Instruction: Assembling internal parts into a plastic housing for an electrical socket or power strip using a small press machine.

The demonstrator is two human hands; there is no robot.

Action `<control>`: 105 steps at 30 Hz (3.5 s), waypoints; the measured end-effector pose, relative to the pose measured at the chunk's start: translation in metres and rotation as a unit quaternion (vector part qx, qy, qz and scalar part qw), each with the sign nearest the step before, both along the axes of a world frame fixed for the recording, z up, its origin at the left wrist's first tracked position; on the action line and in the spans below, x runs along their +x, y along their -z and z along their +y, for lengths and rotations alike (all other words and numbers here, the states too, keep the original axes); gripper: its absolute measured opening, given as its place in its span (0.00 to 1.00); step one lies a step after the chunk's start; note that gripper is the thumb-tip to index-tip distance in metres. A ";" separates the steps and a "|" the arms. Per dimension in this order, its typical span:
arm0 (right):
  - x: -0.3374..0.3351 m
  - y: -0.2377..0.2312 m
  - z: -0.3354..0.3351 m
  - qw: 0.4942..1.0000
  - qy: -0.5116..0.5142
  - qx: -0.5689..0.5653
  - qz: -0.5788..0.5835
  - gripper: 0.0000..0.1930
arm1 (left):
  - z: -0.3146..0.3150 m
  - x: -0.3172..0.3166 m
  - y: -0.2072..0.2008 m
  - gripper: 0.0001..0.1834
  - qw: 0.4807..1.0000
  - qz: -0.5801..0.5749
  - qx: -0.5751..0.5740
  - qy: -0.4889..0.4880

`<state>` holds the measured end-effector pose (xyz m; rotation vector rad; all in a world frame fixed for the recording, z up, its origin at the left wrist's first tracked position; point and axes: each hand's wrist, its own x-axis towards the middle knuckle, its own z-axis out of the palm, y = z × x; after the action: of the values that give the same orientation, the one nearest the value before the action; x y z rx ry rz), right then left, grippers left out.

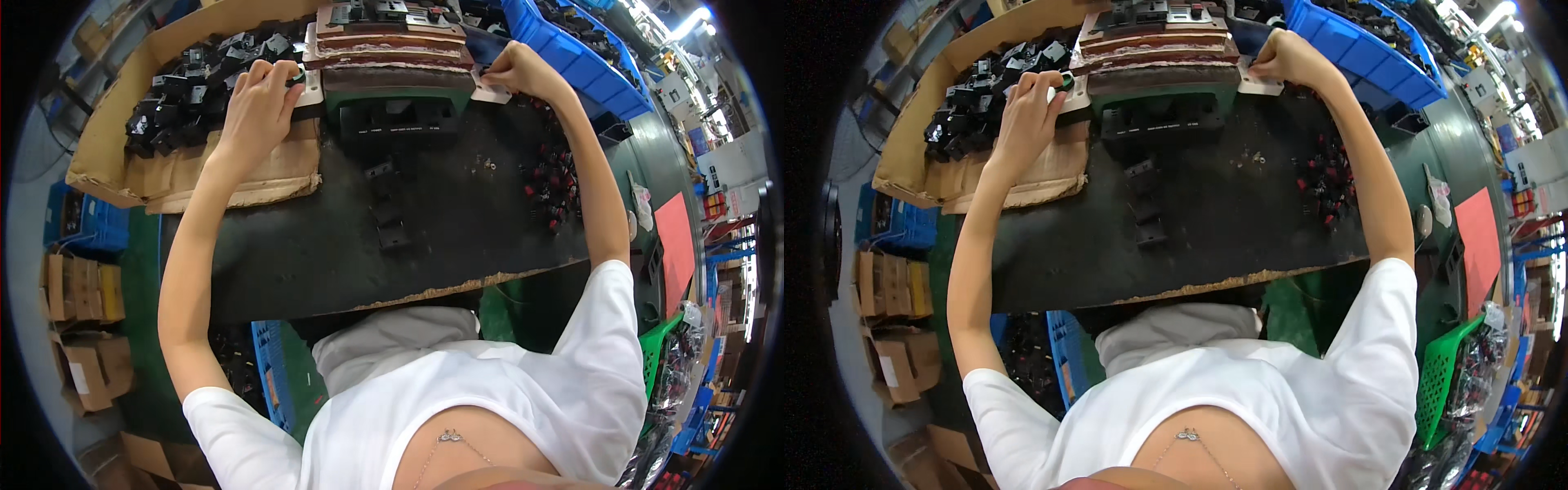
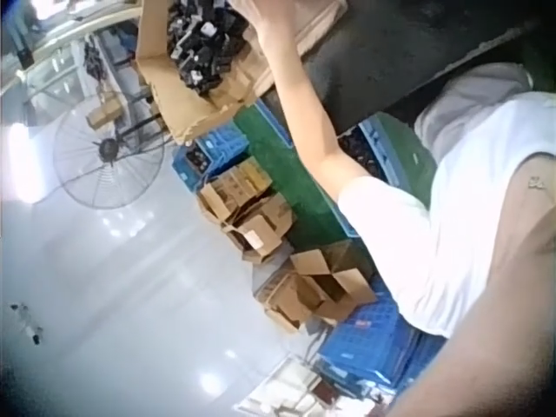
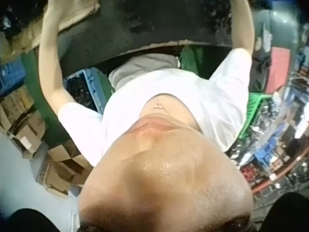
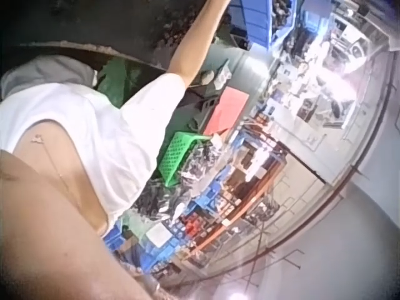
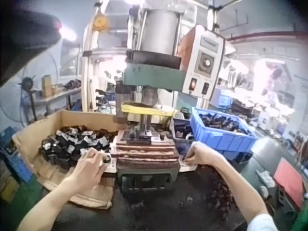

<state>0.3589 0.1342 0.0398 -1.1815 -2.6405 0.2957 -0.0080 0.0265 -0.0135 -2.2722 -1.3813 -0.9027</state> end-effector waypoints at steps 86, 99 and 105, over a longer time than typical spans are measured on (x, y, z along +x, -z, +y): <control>-0.066 0.046 -0.109 0.917 -0.029 0.201 0.344 0.11 | -0.034 0.046 0.002 0.21 0.893 -0.322 -0.112 0.294; -0.064 0.045 -0.108 0.922 -0.037 0.214 0.321 0.12 | -0.034 0.045 0.004 0.20 0.892 -0.311 -0.120 0.306; -0.064 0.044 -0.109 0.922 -0.038 0.213 0.322 0.11 | -0.035 0.046 0.002 0.22 0.894 -0.311 -0.119 0.300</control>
<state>0.2948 0.0252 -0.0044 -0.6831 -2.0261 0.0865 0.0377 -0.0089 -0.0151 -2.8051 -1.0220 -1.8833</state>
